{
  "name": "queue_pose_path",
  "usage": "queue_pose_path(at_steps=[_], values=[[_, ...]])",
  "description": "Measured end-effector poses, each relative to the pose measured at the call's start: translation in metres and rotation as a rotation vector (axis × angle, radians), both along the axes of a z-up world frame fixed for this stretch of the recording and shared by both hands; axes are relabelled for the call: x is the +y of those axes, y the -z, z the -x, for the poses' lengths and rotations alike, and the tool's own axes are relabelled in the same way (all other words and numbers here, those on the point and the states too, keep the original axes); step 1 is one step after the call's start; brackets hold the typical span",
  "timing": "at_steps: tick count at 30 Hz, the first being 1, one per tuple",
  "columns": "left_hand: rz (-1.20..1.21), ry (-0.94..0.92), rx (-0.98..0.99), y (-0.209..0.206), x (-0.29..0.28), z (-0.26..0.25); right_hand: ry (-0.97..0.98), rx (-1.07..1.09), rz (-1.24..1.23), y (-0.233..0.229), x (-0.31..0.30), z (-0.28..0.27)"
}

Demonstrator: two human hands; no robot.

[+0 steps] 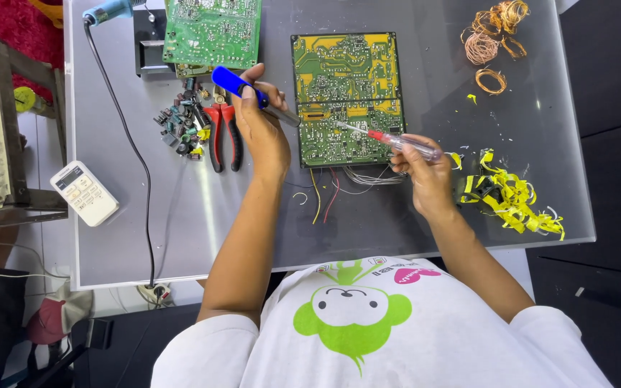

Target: The person uses a soldering iron and a desoldering pump to work on a green circuit board placed on a metal table. They repeatedly apply heat to specific points on the board and use the pump to remove solder or components. The workspace includes various tools and electronic parts scattered around the board.

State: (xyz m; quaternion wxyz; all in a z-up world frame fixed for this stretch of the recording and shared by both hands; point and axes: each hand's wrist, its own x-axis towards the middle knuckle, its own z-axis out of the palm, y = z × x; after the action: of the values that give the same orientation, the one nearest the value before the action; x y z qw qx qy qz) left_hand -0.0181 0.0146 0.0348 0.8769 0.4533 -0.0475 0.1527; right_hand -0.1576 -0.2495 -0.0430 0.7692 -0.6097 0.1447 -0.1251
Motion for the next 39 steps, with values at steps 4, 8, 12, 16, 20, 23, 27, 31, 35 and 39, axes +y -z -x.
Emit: queue_pose_path(at_steps=[4,8,12,16,20,23,27,31,35,39], values=[[-0.002,-0.017,0.057,0.011,-0.001,-0.002,-0.032,-0.011,0.072,-0.015,0.019,-0.005],[-0.04,-0.034,0.061,0.022,-0.004,-0.004,-0.095,0.026,0.285,-0.033,0.033,-0.008],[-0.126,-0.049,-0.071,0.051,-0.006,-0.013,-0.023,-0.089,0.345,-0.022,0.043,-0.013],[-0.121,-0.04,-0.06,0.056,-0.01,-0.016,-0.027,-0.079,0.338,-0.021,0.042,-0.013],[-0.132,-0.027,-0.055,0.059,-0.012,-0.019,-0.016,-0.077,0.341,-0.022,0.044,-0.013],[-0.146,-0.015,-0.054,0.061,-0.013,-0.018,-0.008,-0.067,0.329,-0.018,0.042,-0.012],[-0.187,-0.003,-0.076,0.064,-0.013,-0.017,-0.001,-0.047,0.289,-0.016,0.043,-0.011],[-0.357,-0.023,-0.13,0.065,-0.014,-0.015,0.016,-0.045,0.269,-0.014,0.045,-0.012],[-0.617,-0.004,-0.23,0.06,-0.018,-0.009,0.025,-0.044,0.235,-0.015,0.045,-0.012],[-0.641,0.028,-0.311,0.057,-0.019,-0.01,0.025,-0.05,0.21,-0.01,0.043,-0.012]])
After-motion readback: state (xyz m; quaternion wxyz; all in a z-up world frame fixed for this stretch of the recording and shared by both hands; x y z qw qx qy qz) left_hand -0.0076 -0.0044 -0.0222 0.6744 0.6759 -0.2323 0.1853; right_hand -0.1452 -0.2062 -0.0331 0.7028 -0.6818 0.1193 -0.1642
